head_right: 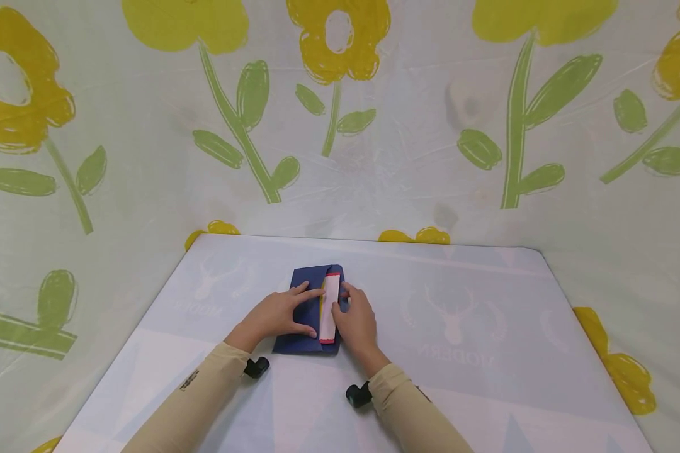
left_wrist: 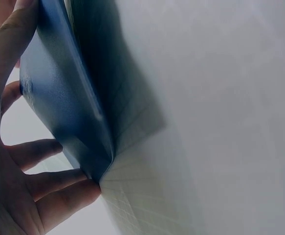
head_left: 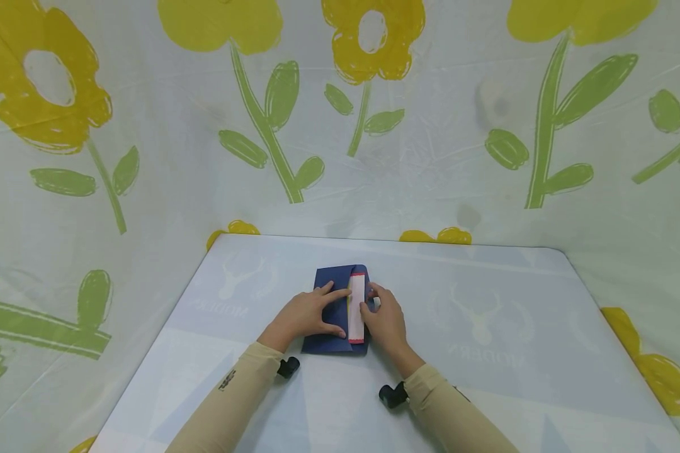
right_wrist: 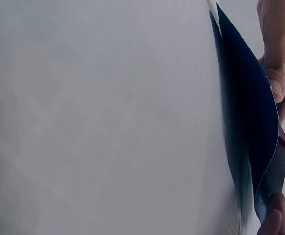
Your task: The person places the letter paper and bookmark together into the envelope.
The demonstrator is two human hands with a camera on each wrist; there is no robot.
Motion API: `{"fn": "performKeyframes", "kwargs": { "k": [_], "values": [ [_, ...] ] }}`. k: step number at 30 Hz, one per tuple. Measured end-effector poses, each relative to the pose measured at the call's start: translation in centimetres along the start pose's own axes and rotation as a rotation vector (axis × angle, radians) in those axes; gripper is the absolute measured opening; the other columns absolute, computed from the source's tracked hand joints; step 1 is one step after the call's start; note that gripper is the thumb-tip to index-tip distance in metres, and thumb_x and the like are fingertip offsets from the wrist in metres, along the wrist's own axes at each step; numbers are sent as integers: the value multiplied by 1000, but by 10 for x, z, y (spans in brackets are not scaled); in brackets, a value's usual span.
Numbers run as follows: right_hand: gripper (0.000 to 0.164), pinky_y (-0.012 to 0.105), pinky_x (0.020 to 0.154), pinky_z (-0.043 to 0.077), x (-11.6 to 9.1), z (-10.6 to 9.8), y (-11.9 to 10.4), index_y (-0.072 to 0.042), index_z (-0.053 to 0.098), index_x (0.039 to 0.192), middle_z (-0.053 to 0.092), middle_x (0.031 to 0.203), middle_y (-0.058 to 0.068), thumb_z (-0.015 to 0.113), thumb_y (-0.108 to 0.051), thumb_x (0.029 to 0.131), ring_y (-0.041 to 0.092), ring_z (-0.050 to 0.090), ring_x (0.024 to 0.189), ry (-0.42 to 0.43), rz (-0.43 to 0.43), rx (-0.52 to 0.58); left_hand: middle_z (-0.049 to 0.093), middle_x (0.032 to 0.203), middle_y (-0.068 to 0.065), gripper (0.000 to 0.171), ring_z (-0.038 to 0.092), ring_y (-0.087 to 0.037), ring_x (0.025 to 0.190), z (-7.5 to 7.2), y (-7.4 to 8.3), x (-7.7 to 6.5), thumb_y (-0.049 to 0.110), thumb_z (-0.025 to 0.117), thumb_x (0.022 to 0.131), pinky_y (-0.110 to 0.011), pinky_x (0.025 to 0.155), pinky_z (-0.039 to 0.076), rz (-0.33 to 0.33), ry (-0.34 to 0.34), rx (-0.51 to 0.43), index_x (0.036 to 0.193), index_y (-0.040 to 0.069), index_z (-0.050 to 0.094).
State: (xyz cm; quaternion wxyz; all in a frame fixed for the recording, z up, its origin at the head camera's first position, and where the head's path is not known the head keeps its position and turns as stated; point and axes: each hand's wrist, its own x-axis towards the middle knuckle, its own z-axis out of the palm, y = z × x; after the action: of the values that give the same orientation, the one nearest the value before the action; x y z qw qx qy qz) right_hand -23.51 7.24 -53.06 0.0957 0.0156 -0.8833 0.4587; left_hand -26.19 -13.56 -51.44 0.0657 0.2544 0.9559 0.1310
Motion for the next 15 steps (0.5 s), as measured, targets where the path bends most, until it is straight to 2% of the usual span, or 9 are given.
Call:
{"fn": "performKeyframes", "kwargs": {
  "k": [5, 15],
  "values": [
    [54, 26, 61, 48, -1, 0, 0, -4, 58, 141, 67, 120, 9, 74, -14, 91, 13, 56, 73, -22, -14, 12, 38, 160, -15, 94, 56, -44, 129, 0, 0, 0, 76, 75, 72, -58, 103, 47, -6, -4, -6, 154, 45, 41],
    [51, 26, 61, 47, -1, 5, 0, -4, 59, 140, 68, 121, 11, 72, -7, 90, 12, 55, 70, -23, -40, 14, 39, 159, -17, 94, 57, -45, 127, 0, -1, 0, 75, 76, 72, -57, 101, 49, 8, 10, -15, 154, 43, 42]
  ]
}}
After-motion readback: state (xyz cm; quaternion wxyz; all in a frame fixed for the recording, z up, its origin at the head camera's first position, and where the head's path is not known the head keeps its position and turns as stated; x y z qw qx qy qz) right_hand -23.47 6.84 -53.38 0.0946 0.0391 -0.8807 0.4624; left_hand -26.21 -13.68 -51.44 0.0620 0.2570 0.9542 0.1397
